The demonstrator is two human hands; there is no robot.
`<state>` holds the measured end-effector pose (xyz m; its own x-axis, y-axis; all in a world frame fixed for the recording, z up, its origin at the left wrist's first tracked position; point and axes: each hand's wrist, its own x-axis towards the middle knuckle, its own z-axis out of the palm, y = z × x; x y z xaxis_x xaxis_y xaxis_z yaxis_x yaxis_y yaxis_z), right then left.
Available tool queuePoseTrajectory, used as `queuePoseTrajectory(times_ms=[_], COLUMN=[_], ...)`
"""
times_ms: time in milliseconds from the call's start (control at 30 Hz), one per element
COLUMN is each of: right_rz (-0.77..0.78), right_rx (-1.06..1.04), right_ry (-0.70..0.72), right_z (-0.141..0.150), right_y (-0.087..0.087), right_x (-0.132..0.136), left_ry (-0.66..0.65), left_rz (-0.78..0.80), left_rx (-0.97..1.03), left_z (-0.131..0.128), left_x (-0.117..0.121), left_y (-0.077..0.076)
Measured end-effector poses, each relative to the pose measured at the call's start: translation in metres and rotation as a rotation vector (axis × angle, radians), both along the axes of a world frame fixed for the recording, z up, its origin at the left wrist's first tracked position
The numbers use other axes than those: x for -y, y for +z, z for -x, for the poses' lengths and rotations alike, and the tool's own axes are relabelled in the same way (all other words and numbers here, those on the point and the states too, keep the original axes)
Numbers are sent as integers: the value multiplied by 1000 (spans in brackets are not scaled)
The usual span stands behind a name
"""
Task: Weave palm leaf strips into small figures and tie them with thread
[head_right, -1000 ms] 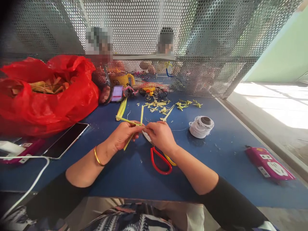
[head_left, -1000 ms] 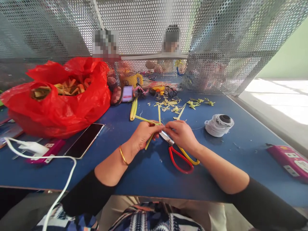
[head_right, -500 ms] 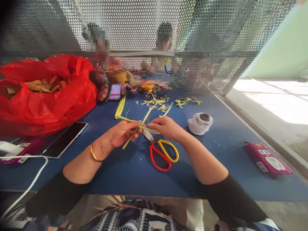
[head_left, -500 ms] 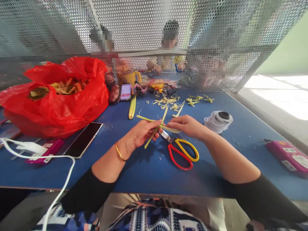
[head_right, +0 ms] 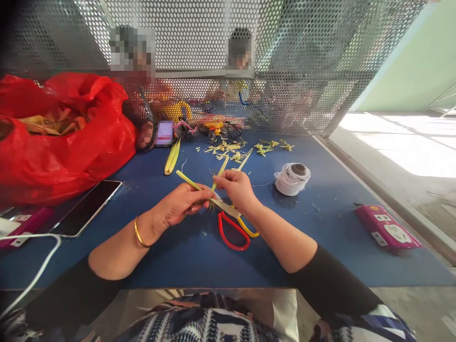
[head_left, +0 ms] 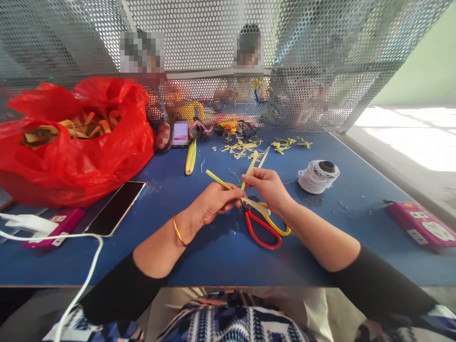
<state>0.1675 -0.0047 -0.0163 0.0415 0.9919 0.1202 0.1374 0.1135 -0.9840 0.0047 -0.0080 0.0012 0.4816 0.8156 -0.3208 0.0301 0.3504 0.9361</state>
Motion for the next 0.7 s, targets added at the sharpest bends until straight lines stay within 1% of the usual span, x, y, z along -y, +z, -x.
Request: queuePoseTrajectory(times_ms=[67, 100, 167, 200, 233, 267, 300, 333, 367, 400, 433, 467, 533, 567, 633, 700], right_rz=[-40, -84, -230, -323, -414, -486, -529, -538, -514, -460, -383, -297, -157, -127, -149, -222], right_rx=[110, 166, 277, 335, 396, 460, 520, 567, 589, 581, 543, 485, 364, 329, 318, 349], right_ry=[-61, -132, -322, -393, -416, -378, -287, -165, -41, 62, 129, 160, 138, 99, 28, 17], right_z=[-3, -4, -5, -5, -5, -4, -3, -1, 1, 3, 5, 7, 10, 12, 14, 15], right_y=[0, 1, 5, 7, 10, 12, 14, 16, 16, 16, 15, 14, 12, 11, 11, 12], right_x=[-2, -2, -1, 1, 4, 7, 10, 12, 15, 17, 18, 19, 21, 21, 21, 21], left_ry=[15, 19, 20, 21, 19, 13, -1, -21, -47, -74, -99, -116, -127, -133, -158, -183], left_rz=[-2, -5, -14, -21, -31, -46, -64, -86, -110, -133, -151, -164, -182, -188, -188, -168], left_rx=[-14, -21, -39, -47, -56, -69, -86, -107, -130, -151, -168, -178, -186, -187, -180, -161], left_z=[0, 0, 0, 0, 0, -1, -1, -2, -3, -5, -6, -7, -9, -9, -9, -9], left_x=[0, -1, 0, 0, 1, 2, 4, 5, 7, 9, 11, 12, 14, 15, 15, 14], left_y=[0, 1, 1, 1, 1, 1, 1, 1, 1, 1, 1, 1, 0, 0, -2, -4])
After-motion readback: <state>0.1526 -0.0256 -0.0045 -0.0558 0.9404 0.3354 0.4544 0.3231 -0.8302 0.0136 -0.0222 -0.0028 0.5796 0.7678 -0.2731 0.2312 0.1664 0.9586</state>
